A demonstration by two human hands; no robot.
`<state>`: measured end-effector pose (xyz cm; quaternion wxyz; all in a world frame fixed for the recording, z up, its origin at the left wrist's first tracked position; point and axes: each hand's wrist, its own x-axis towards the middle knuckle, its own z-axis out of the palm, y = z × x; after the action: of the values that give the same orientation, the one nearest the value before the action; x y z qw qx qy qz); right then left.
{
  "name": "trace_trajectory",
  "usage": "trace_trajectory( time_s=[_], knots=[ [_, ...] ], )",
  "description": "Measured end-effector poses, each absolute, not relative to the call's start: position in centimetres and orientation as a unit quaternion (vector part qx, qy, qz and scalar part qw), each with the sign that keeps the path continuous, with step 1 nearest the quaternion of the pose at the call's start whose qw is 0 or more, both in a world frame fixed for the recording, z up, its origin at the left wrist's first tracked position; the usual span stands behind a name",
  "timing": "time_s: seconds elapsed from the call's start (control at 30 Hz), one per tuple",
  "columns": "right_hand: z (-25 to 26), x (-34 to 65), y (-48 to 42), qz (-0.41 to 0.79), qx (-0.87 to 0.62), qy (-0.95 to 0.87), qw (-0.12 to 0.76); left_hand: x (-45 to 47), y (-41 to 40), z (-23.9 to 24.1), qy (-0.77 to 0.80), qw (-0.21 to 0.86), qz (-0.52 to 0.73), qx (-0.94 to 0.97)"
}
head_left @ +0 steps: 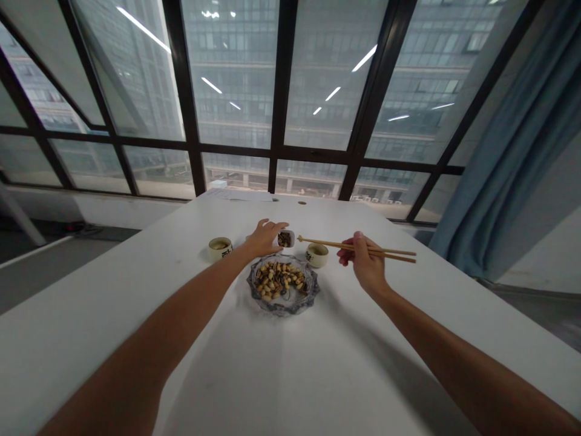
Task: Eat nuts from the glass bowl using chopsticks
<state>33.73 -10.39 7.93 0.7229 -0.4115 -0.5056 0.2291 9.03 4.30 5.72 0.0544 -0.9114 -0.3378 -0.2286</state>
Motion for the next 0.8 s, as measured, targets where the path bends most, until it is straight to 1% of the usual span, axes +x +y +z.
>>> trace_trajectory(
  time_s=[0.13, 0.23, 0.3, 0.4, 0.5, 0.6, 0.67, 0.8],
  knots=[
    [8.0, 33.9, -10.3, 0.209, -0.409, -0.514, 0.725, 9.5, 4.5, 5.9, -0.424, 0.007, -0.222, -0.878],
    [8.1, 34.7, -10.6, 0.198, -0.420, -0.501, 0.730, 10.2, 4.9, 6.7, -0.513, -0.052, -0.164, -0.841],
    [8.1, 35.5, -10.9, 0.194, -0.431, -0.492, 0.731, 11.1, 4.8, 7.4, -0.535, -0.054, -0.142, -0.831],
    [7.9, 36.7, -11.4, 0.178, -0.446, -0.488, 0.729, 13.6, 4.0, 7.8, -0.491, -0.039, -0.145, -0.858],
    [7.8, 37.8, -11.7, 0.155, -0.456, -0.490, 0.727, 16.8, 2.8, 7.3, -0.406, -0.056, -0.103, -0.906],
    [7.6, 38.6, -12.0, 0.137, -0.464, -0.500, 0.718, 19.1, 2.2, 6.5, -0.375, -0.063, -0.064, -0.923],
    [7.4, 39.0, -12.2, 0.130, -0.467, -0.508, 0.712, 19.9, 2.3, 6.0, -0.365, -0.045, -0.066, -0.928],
    [6.9, 39.5, -12.7, 0.123, -0.473, -0.532, 0.692, 20.2, 2.5, 5.8, -0.319, 0.029, -0.102, -0.942]
  ],
)
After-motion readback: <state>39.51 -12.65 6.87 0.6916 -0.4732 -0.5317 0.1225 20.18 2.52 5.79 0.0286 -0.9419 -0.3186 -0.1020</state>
